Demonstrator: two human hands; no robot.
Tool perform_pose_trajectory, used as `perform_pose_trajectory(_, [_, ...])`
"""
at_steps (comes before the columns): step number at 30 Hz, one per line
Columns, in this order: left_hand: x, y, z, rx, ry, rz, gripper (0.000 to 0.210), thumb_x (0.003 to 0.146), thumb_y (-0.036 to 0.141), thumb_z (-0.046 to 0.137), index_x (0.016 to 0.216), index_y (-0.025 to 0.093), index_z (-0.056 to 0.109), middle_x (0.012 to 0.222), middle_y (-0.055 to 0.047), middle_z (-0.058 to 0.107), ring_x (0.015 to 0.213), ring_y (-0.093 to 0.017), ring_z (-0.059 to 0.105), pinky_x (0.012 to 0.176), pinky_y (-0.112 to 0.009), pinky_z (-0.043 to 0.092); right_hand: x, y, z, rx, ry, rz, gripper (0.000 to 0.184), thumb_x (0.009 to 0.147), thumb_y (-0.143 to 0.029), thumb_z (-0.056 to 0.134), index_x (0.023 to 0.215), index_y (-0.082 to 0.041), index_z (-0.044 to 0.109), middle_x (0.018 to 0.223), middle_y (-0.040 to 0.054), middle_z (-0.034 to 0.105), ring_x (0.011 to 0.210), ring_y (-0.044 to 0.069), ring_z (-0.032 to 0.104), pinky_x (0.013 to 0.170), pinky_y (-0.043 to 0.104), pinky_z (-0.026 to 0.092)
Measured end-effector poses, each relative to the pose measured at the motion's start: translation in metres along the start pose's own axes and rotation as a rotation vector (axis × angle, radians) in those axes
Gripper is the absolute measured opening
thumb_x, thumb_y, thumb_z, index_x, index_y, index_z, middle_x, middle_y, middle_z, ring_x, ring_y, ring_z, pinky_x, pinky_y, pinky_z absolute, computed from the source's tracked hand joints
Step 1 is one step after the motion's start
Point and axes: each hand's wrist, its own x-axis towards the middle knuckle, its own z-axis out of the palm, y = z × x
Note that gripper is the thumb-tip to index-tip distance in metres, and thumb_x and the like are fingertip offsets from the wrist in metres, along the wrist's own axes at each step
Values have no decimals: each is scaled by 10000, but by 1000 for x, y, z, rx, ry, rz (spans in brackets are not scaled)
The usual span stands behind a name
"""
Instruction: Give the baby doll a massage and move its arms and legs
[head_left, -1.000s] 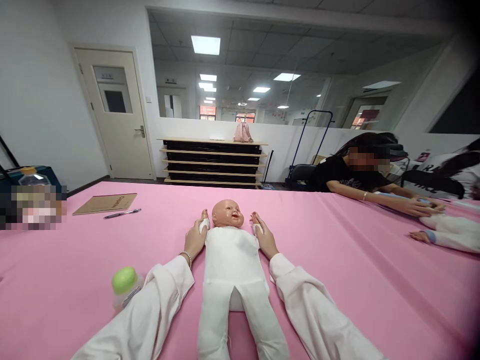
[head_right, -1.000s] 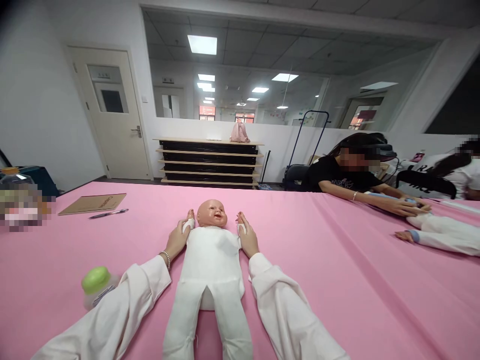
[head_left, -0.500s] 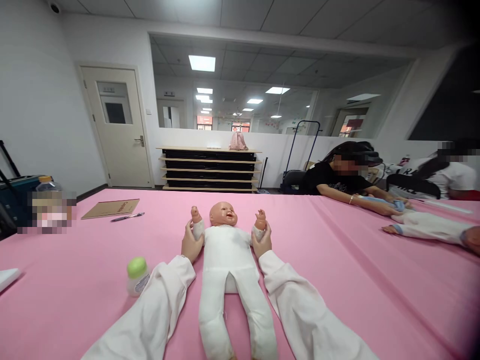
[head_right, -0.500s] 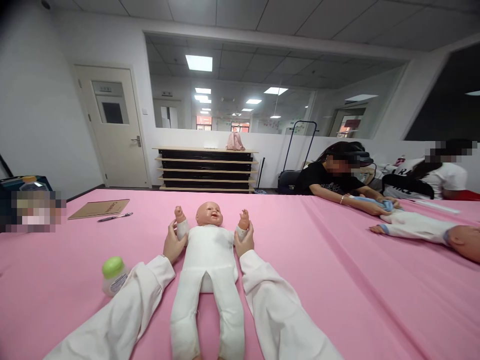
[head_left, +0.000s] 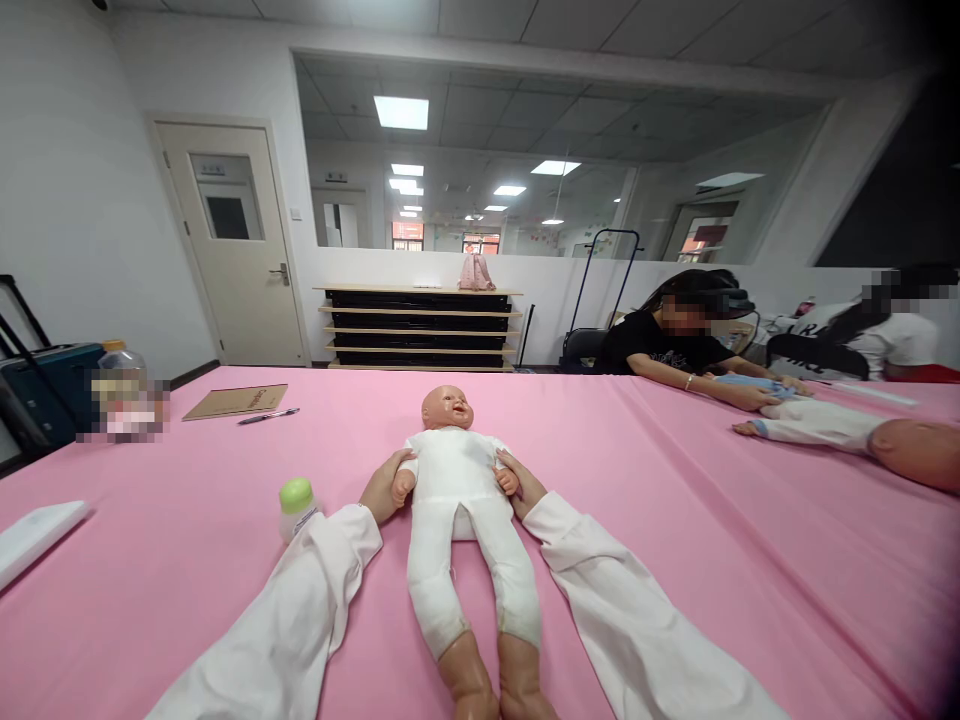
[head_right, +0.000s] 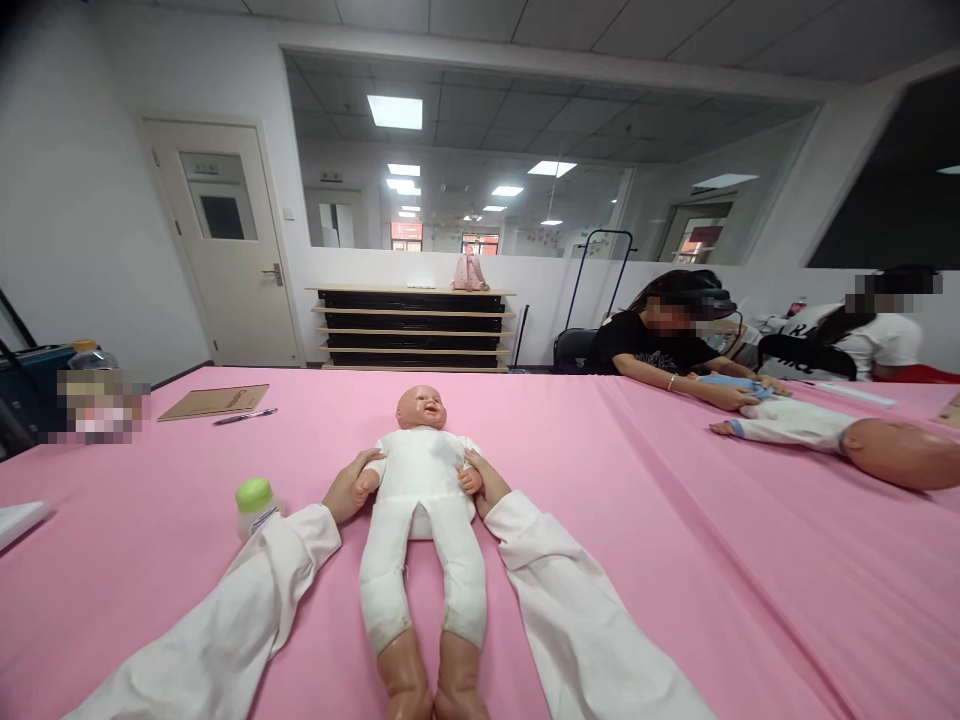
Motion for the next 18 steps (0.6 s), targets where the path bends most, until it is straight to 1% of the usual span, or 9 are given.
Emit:
perform_pose_trajectory(2, [3, -2, 3, -33, 13, 2, 584, 693, 166, 503, 1247, 183, 319, 1222, -85, 534, 1093, -188, 521, 932, -345, 407, 2, -1, -1, -31, -4, 43, 406, 757, -549, 457, 700, -164, 572, 378, -40, 417, 395, 114, 487, 420, 234, 467])
perform_pose_trajectory(4, [9, -5, 7, -51, 62, -8, 627, 704, 130, 494, 1269, 176, 227, 1248, -113, 509, 1111, -172, 511, 936, -340, 402, 4, -2, -3, -165, -12, -162, 425, 799, -531, 380, 757, -164, 589, 453, -3, 505, 474, 133, 551, 505, 265, 513])
perform_pose_trajectory(6, [15, -8, 12, -54, 127, -25, 625, 715, 97, 484, 1262, 178, 192, 1273, -127, 483, 1140, -154, 489, 961, -336, 376, 8, -3, -7, -309, -17, -446, 364, 781, -484, 440, 899, -174, 591, 740, 57, 640, 746, 173, 628, 726, 321, 530])
perform_pose_trajectory(7, [19, -9, 15, -53, 158, -30, 611, 726, 96, 481, 1256, 182, 189, 1284, -129, 470, 1152, -147, 478, 974, -332, 362, 10, -4, -10, -370, -9, -565, 370, 750, -453, 499, 990, -180, 568, 935, 76, 638, 921, 195, 603, 853, 356, 486])
perform_pose_trajectory(9, [28, -10, 19, -42, 211, -37, 571, 761, 129, 478, 1252, 184, 192, 1303, -129, 446, 1166, -143, 465, 983, -324, 348, 19, -4, -13, -427, 14, -678, 526, 697, -392, 577, 1164, -180, 463, 1235, 95, 501, 1181, 225, 444, 1025, 415, 329])
perform_pose_trajectory(11, [38, -11, 22, -10, 261, -59, 540, 791, 188, 471, 1259, 173, 201, 1300, -138, 440, 1167, -159, 462, 970, -322, 355, 32, -2, -15, -482, 59, -730, 624, 730, -360, 545, 1279, -162, 327, 1360, 121, 359, 1275, 227, 317, 1069, 449, 235])
perform_pose_trajectory(13, [49, -13, 24, 37, 296, -94, 522, 815, 250, 451, 1272, 161, 216, 1281, -147, 452, 1148, -185, 478, 929, -326, 384, 48, 1, -13, -553, 146, -748, 626, 793, -353, 467, 1332, -144, 228, 1386, 151, 307, 1286, 225, 300, 1055, 463, 250])
perform_pose_trajectory(16, [67, -18, 25, 138, 292, -127, 457, 838, 318, 403, 1260, 176, 301, 1213, -130, 514, 1065, -218, 533, 843, -329, 420, 70, 3, -9, -618, 274, -674, 621, 831, -387, 410, 1358, -148, 184, 1373, 166, 323, 1258, 246, 346, 1004, 481, 314])
perform_pose_trajectory(18, [79, -23, 26, 215, 265, -189, 400, 842, 355, 380, 1207, 193, 397, 1100, -111, 589, 955, -237, 581, 772, -332, 430, 80, 2, -7, -652, 255, -639, 579, 848, -405, 378, 1361, -192, 212, 1368, 132, 353, 1248, 238, 363, 1000, 468, 322])
